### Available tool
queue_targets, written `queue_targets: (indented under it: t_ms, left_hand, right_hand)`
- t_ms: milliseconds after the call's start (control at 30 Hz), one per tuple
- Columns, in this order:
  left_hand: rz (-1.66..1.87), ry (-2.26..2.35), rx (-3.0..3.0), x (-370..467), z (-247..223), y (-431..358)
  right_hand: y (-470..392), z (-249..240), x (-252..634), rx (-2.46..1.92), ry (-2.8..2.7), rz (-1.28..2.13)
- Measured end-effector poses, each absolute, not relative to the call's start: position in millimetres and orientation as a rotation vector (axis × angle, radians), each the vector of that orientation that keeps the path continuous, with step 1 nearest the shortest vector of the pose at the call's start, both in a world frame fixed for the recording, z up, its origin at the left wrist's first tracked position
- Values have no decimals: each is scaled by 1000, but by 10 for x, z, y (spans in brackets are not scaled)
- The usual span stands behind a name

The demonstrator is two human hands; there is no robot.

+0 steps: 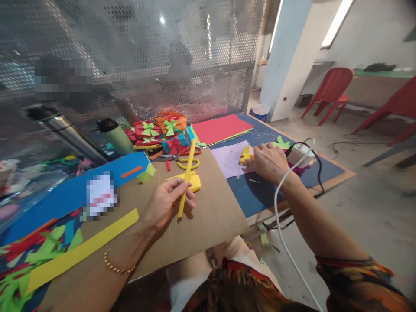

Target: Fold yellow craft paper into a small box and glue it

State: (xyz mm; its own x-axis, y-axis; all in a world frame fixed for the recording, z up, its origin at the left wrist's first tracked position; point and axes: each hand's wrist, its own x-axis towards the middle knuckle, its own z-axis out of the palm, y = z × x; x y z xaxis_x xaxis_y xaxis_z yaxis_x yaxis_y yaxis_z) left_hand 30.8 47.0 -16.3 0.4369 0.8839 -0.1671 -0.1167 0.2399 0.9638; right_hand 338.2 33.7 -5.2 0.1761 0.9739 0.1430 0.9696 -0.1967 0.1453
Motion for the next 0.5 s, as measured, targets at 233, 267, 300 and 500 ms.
queue_targets:
  t_ms: [233, 267, 300, 500]
  left_hand:
    - [819, 796, 1071, 289, -159, 461]
    - [817, 787, 1065, 291, -158, 462]
    - [812, 779, 1062, 293, -158, 464]
    - [843, 846, 1100, 308, -180, 446]
  right_hand:
    - [469, -235, 3555, 2253, 2078, 158]
    - [486, -255, 3587, 2249, 2088, 154]
    - [502, -272, 3617, 2248, 2098, 152]
    - [520, -280, 3662, 2295, 2255, 50]
